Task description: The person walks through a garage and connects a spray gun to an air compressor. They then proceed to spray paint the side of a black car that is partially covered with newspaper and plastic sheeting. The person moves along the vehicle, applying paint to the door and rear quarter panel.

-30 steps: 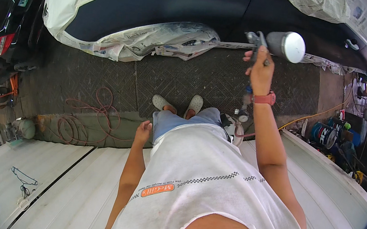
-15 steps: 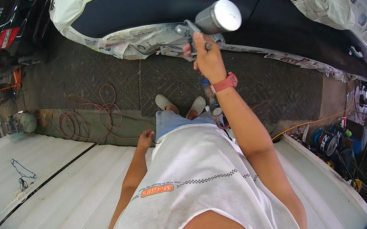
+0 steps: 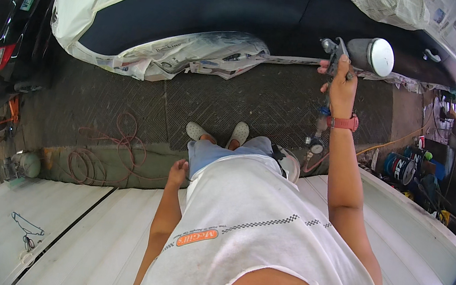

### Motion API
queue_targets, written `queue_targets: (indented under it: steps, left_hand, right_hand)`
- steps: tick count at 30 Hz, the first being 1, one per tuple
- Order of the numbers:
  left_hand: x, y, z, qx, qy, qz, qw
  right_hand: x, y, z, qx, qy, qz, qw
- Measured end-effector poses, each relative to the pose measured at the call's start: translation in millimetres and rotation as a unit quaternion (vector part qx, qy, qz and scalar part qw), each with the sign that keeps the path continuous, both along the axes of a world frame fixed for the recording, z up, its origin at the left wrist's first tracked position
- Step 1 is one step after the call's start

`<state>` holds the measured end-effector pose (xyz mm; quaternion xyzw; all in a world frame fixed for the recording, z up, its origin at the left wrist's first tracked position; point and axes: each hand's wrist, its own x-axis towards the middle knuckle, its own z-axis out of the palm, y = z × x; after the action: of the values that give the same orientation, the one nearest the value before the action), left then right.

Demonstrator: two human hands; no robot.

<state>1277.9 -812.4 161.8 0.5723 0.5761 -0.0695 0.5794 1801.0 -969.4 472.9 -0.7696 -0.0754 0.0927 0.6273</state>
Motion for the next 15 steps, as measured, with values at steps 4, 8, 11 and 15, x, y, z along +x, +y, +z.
queue_targets:
  steps: [4, 8, 11, 15]
  left_hand:
    - [32.8, 14.5, 24.1, 0.001, -0.002, -0.005, 1.000]
    - [27.2, 21.1, -4.1, 0.028, -0.054, -0.006, 0.998]
    - [23.6, 22.5, -8.1, 0.011, -0.051, 0.005, 0.999]
    - [17.6, 13.5, -5.4, -0.001, -0.019, 0.011, 1.000]
  right_hand:
    - [-7.1, 5.0, 0.0, -0.003, -0.002, 0.015, 1.000]
    - [-34.8, 48.9, -5.0, 0.008, 0.056, 0.086, 0.995]
    - [-58.2, 86.8, -8.6, 0.005, 0.075, 0.152, 0.986]
    - [-78.8, 131.3, -19.8, 0.007, 0.068, 0.229, 0.971]
